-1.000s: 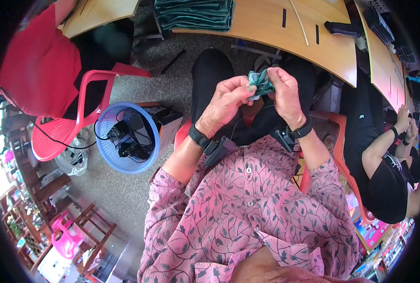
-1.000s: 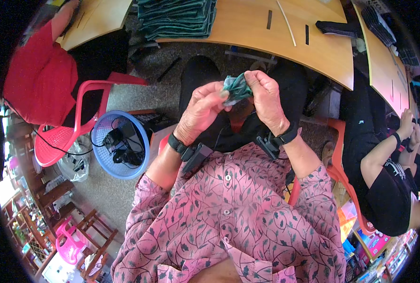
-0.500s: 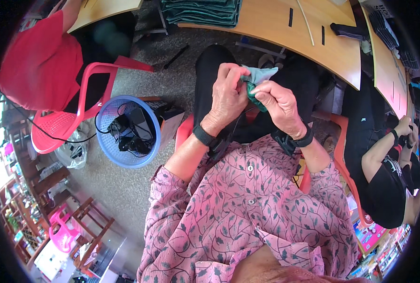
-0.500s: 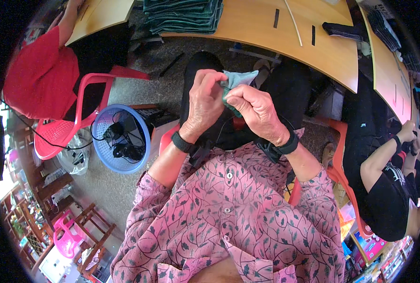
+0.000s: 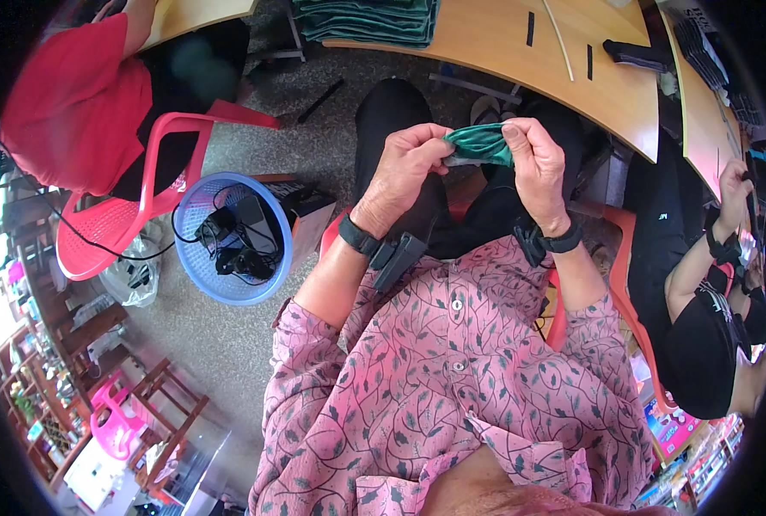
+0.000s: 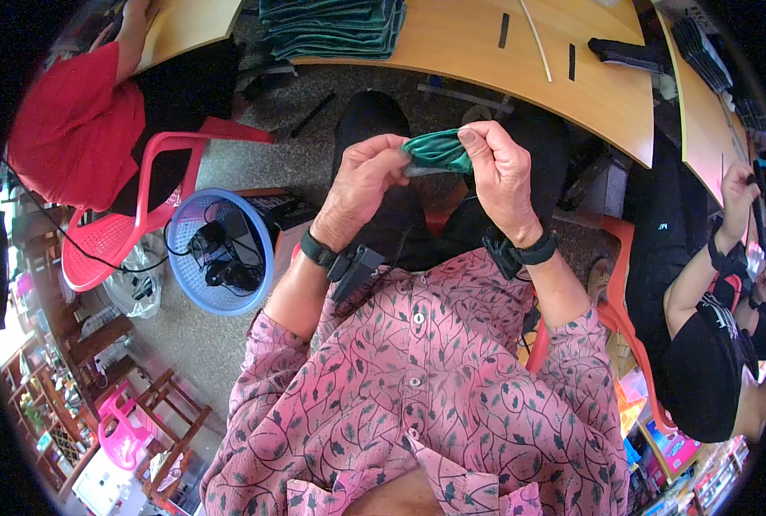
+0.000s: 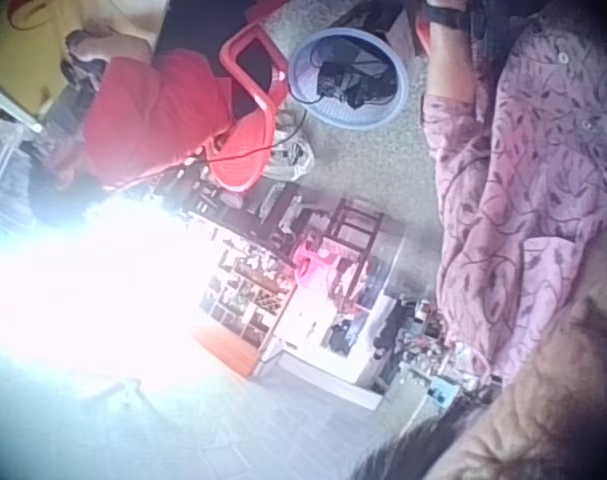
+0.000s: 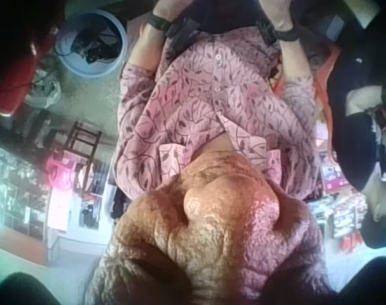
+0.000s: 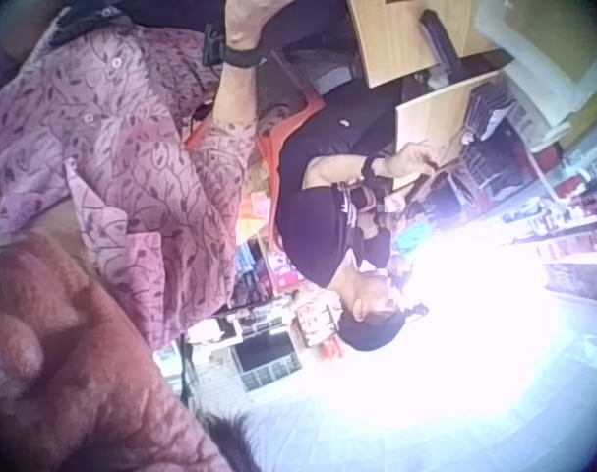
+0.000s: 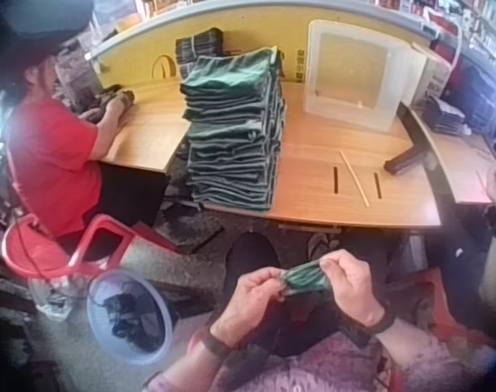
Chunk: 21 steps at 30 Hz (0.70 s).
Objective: The person sits at a table and sews a green fabric mask using a needle and thread. They manipulate the fabric, insert the needle, and pull the thread through to stitch the edges. After completing the sewing, they place the finished mask onto a stack of similar items on the table.
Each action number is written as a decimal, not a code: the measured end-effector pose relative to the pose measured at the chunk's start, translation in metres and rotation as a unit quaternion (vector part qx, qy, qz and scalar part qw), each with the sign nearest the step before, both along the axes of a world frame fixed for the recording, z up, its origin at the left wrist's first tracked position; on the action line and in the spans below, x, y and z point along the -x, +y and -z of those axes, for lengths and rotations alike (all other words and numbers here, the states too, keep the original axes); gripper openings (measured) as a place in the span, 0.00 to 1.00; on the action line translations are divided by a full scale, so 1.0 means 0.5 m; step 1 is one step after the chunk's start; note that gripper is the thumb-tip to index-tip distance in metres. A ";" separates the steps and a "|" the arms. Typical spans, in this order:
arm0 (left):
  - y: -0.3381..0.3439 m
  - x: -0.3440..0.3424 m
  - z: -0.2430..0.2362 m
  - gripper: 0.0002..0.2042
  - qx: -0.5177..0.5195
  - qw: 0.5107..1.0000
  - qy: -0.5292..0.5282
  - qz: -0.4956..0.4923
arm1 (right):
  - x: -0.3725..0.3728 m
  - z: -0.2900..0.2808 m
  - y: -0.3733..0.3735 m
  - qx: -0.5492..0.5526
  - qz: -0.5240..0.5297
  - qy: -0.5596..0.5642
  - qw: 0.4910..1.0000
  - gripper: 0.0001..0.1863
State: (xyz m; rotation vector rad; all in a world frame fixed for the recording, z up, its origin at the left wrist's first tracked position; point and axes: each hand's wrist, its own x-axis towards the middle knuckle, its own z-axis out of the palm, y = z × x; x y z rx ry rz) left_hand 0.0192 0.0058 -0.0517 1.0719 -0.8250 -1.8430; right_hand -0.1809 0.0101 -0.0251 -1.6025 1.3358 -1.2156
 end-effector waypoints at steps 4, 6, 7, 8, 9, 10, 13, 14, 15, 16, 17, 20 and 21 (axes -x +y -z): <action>0.005 0.004 -0.004 0.07 -0.070 0.978 0.196 0.010 | -0.002 0.032 -0.015 0.026 0.016 0.013 0.999 0.06; 0.014 0.008 -0.021 0.07 -0.088 0.964 0.244 0.051 | -0.005 0.044 -0.019 0.018 0.010 0.011 1.000 0.06; 0.023 0.011 -0.030 0.08 -0.094 0.958 0.260 0.081 | -0.009 0.047 -0.021 0.009 0.003 0.008 1.000 0.06; 0.029 0.014 -0.037 0.08 -0.100 0.950 0.276 0.110 | -0.013 0.049 -0.020 -0.001 -0.005 0.005 1.000 0.06; 0.031 0.010 -0.043 0.06 -0.121 0.932 0.310 0.146 | -0.014 0.050 -0.017 -0.022 -0.019 -0.015 0.999 0.06; 0.030 0.005 -0.042 0.06 -0.126 0.925 0.320 0.161 | -0.018 0.046 -0.013 -0.022 -0.028 -0.014 0.999 0.06; 0.023 -0.005 -0.050 0.10 -0.127 0.931 0.288 0.187 | -0.021 0.038 -0.006 -0.058 -0.059 -0.017 0.996 0.04; 0.022 -0.002 -0.045 0.09 -0.128 0.941 0.274 0.154 | -0.021 0.035 -0.007 -0.012 -0.043 0.014 0.999 0.04; 0.023 0.005 -0.036 0.09 -0.129 0.949 0.261 0.120 | -0.019 0.027 -0.010 0.034 -0.026 0.046 0.998 0.05; 0.021 0.008 -0.033 0.11 -0.129 0.957 0.247 0.085 | -0.019 0.018 -0.013 0.081 -0.010 0.077 0.994 0.06; 0.018 0.003 -0.035 0.11 -0.126 0.961 0.233 0.083 | -0.015 0.011 -0.012 0.087 -0.003 0.058 0.995 0.10; 0.010 0.008 -0.040 0.12 -0.134 0.961 0.238 0.042 | 0.002 -0.025 -0.009 0.148 -0.020 0.073 0.986 0.11; 0.008 0.007 -0.040 0.11 -0.141 0.962 0.230 0.038 | -0.002 -0.034 -0.003 0.147 -0.040 0.082 0.985 0.12</action>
